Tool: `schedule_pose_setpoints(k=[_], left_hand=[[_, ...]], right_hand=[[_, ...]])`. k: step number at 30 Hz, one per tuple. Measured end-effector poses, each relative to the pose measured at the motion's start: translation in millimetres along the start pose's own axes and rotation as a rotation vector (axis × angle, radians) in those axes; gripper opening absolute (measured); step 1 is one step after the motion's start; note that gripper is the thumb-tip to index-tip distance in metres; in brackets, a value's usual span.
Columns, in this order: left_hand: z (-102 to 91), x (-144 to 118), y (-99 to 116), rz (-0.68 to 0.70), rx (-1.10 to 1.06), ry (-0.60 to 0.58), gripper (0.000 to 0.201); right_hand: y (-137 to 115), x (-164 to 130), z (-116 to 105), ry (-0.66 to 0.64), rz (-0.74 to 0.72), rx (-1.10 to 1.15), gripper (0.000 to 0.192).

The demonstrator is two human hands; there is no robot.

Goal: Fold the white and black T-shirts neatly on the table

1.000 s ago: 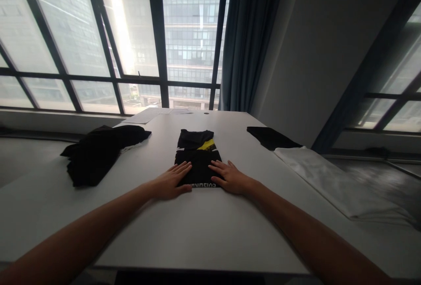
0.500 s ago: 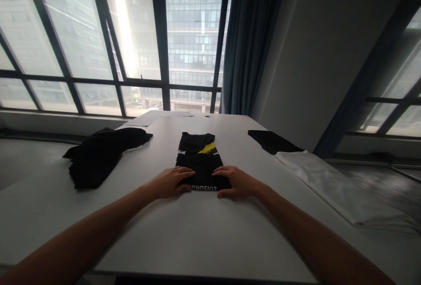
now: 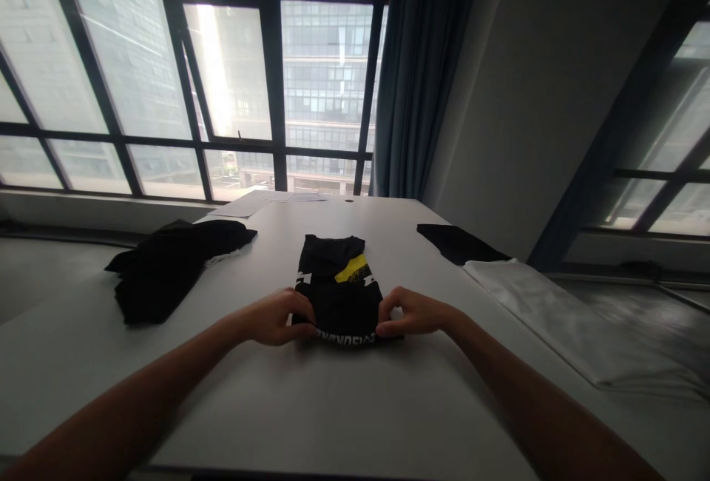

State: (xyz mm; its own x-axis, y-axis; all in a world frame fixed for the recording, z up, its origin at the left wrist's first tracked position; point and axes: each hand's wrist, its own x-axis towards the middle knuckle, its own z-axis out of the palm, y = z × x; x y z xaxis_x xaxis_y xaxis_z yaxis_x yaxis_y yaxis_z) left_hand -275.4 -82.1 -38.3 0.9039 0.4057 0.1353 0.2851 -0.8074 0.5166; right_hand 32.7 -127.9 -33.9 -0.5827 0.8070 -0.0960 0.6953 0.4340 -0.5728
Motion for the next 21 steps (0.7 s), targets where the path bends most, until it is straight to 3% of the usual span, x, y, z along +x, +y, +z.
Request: schedule_pose_setpoints(k=[1,3,6,11,15,21], left_hand=[[1.2,1,2,0.012,-0.028,-0.014,0.04],[5.3,3,0,0.012,-0.05,0.029,0.045],[13.7,5,-17,-0.075,0.01,0.104,0.051],[21.6,4,-45,-0.156,0.119,-0.034,0.064],[17.1,-1,-54,-0.143,0.164,-0.09,0.064],[-9.0,-20,-70,-0.231,0.171,-0.088,0.048]], right_hand=[[-1,0,1,-0.004,-0.007,0.023,0.036],[-1,5,7,0.107,-0.042,0.009,0.042],[3,17,21,0.253,-0.061,-0.088,0.054],[19,28,35,0.108,0.042,-0.176,0.061],[32,22,28,0.045,0.081,-0.155,0.058],[56,6,6,0.12,0.106,-0.134,0.05]])
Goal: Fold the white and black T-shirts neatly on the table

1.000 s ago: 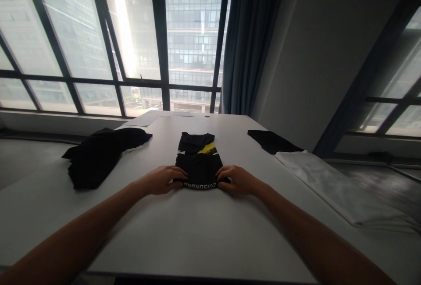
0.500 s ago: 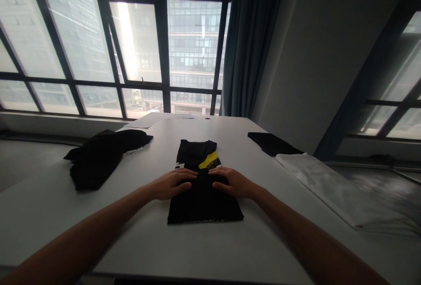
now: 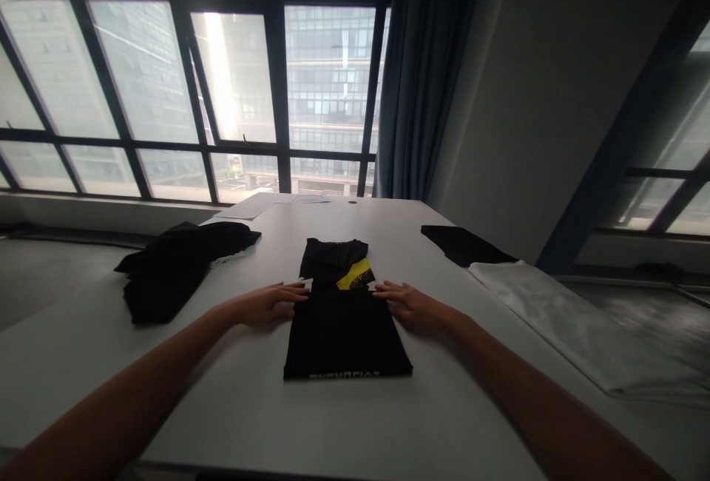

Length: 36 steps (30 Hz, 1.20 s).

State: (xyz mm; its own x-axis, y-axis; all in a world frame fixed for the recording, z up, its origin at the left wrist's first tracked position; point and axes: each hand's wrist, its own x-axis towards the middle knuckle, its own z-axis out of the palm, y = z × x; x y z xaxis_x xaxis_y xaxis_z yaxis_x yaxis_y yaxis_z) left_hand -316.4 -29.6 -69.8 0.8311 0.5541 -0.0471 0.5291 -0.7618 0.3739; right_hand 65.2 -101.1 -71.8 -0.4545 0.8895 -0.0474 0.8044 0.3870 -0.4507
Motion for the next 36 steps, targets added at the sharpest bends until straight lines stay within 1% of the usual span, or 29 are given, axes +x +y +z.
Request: schedule_pose_setpoints(k=[2,4,7,9,12,14,16,18,22,24,25,26,27,29,30,31,32,34,36], left_hand=[[-3.5,-3,-6,0.005,0.015,0.056,0.044],[-2.1,-2,-8,0.037,0.036,0.126,0.041],[6.7,5,-7,0.115,0.073,0.223,0.03],[13.3,10,-6,0.165,0.083,0.268,0.024],[18.0,15,-7,0.211,0.075,0.298,0.024],[16.0,15,-6,0.228,0.075,0.307,0.024],[10.3,12,0,0.243,0.068,0.298,0.023],[2.6,8,11,0.255,0.036,0.262,0.022],[-10.2,-1,35,0.267,-0.091,0.115,0.019],[-12.1,-1,40,0.259,-0.224,0.038,0.017],[-11.7,1,39,0.244,-0.332,0.015,0.017],[-10.5,3,37,0.214,-0.464,0.019,0.02],[-8.7,6,32,0.166,-0.607,0.054,0.023],[-4.5,14,20,0.012,-0.861,0.202,0.033],[-2.6,17,13,-0.09,-0.944,0.279,0.039],[-1.1,19,7,-0.193,-0.996,0.329,0.045],[-0.1,20,2,-0.287,-1.026,0.345,0.051],[0.4,21,-5,-0.428,-1.048,0.311,0.06],[-0.1,21,-4,-0.504,-1.025,0.286,0.068]], right_hand=[[3,-3,-4,0.032,-0.001,-0.004,0.055],[1,-4,-6,0.051,-0.016,-0.012,0.056],[-5,-3,-5,0.086,-0.084,-0.016,0.042],[-8,0,-2,0.123,-0.149,-0.007,0.032],[-8,5,2,0.185,-0.213,0.013,0.022],[-8,7,3,0.215,-0.234,0.047,0.02],[-11,5,0,0.217,-0.235,0.095,0.019],[-17,0,-6,0.168,-0.216,0.145,0.019],[-32,-15,-20,-0.019,-0.163,0.229,0.022],[-35,-17,-23,-0.107,-0.164,0.295,0.025],[-34,-15,-23,-0.131,-0.167,0.353,0.029],[-33,-11,-22,-0.12,-0.163,0.424,0.032],[-31,-6,-20,-0.061,-0.151,0.498,0.035],[-24,8,-12,0.172,-0.077,0.622,0.038],[-21,15,-8,0.295,-0.014,0.657,0.039],[-18,22,-4,0.383,0.057,0.678,0.04],[-15,28,0,0.426,0.125,0.691,0.042],[-10,36,7,0.415,0.229,0.698,0.047],[-8,39,11,0.377,0.238,0.689,0.05]])
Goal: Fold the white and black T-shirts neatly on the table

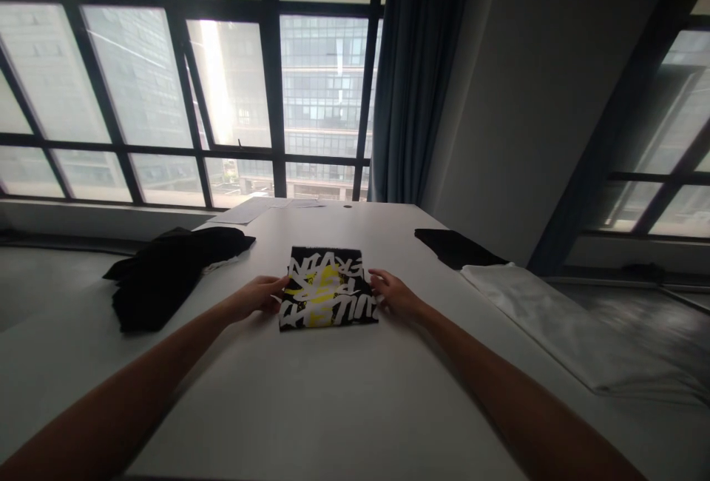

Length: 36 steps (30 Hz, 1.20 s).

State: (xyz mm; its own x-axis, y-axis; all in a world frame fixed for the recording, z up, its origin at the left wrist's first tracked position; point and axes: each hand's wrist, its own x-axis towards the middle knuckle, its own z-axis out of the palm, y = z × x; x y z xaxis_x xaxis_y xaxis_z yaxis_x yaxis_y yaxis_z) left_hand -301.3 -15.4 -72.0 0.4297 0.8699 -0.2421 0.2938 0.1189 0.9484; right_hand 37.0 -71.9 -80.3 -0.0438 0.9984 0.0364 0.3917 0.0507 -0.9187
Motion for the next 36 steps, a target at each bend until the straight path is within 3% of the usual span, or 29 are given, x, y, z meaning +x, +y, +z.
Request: schedule_pose_setpoints(k=[9,13,14,16,19,20,22,25,29,36], left_hand=[[23.5,-13,18,-0.105,0.184,0.168,0.102],[21.5,-19,21,-0.118,0.409,0.106,0.099],[22.1,-21,21,-0.093,0.518,0.11,0.09],[26.4,-24,21,0.044,0.781,0.236,0.068],[38.6,-20,16,0.448,1.042,0.444,0.049],[42.8,-16,12,0.583,1.07,0.42,0.05],[49.0,-5,2,0.73,1.088,0.243,0.055],[50.7,14,-18,0.655,1.097,0.019,0.062],[49.6,22,-29,0.563,1.09,-0.005,0.068],[57.2,0,-12,0.564,1.086,0.027,0.064]], right_hand=[[1,2,8,0.011,-0.124,-0.251,0.047],[-5,-3,11,0.02,-0.115,-0.448,0.048],[-7,-6,13,0.027,-0.13,-0.527,0.047],[-14,-12,20,0.086,-0.196,-0.698,0.046],[-23,-19,33,0.162,-0.352,-0.85,0.047],[-23,-20,38,0.138,-0.397,-0.865,0.049],[-21,-20,45,0.008,-0.433,-0.867,0.054],[-12,-18,51,-0.193,-0.351,-0.854,0.058],[-6,-16,49,-0.247,-0.307,-0.84,0.06],[-16,-18,36,-0.211,-0.444,-0.767,0.051]])
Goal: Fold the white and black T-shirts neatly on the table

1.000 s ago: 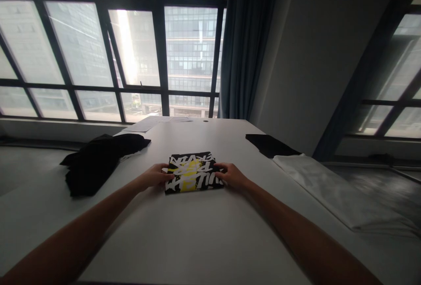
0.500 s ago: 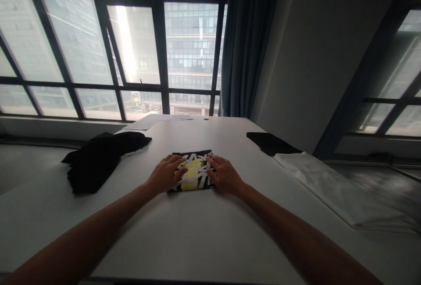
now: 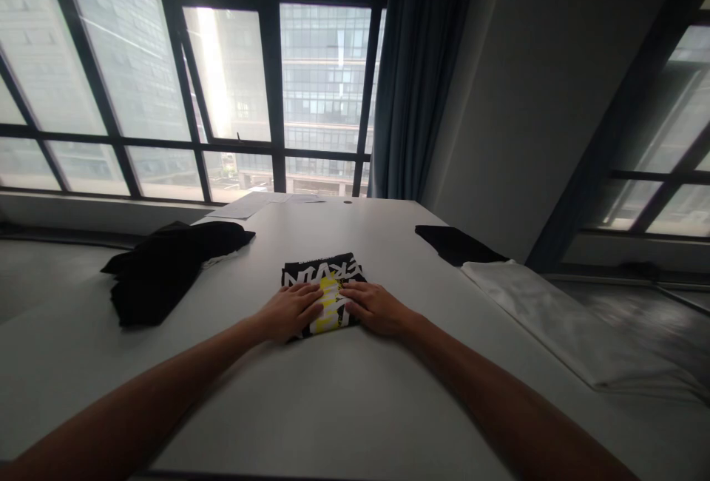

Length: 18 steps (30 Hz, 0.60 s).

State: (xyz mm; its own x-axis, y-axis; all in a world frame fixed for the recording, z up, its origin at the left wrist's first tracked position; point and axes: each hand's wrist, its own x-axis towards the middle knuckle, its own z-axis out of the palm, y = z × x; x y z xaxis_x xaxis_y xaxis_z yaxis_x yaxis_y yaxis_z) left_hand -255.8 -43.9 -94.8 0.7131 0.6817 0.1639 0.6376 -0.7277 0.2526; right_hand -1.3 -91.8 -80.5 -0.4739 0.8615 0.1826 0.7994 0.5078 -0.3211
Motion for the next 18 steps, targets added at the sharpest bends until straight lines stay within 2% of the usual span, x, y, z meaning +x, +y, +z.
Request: schedule_pose_setpoints(k=[2,4,8,14,16,18], left_hand=[[-4.1,1,-5,-0.015,-0.005,0.073,0.064],[-5.4,3,-15,-0.06,0.017,0.098,0.067],[-1.5,7,-36,-0.177,0.032,-0.057,0.073],[-0.6,6,-46,-0.244,0.061,-0.062,0.07],[-1.9,6,-47,-0.26,0.078,-0.078,0.068],[-3.5,6,-48,-0.264,0.097,-0.066,0.067]], right_hand=[[2,1,-1,0.092,-0.009,0.005,0.05],[5,2,2,0.129,0.043,-0.019,0.052],[10,3,9,-0.044,0.156,-0.065,0.059],[12,0,10,-0.116,0.229,-0.082,0.064],[11,0,10,-0.09,0.249,-0.098,0.066],[9,0,9,0.013,0.302,-0.131,0.068]])
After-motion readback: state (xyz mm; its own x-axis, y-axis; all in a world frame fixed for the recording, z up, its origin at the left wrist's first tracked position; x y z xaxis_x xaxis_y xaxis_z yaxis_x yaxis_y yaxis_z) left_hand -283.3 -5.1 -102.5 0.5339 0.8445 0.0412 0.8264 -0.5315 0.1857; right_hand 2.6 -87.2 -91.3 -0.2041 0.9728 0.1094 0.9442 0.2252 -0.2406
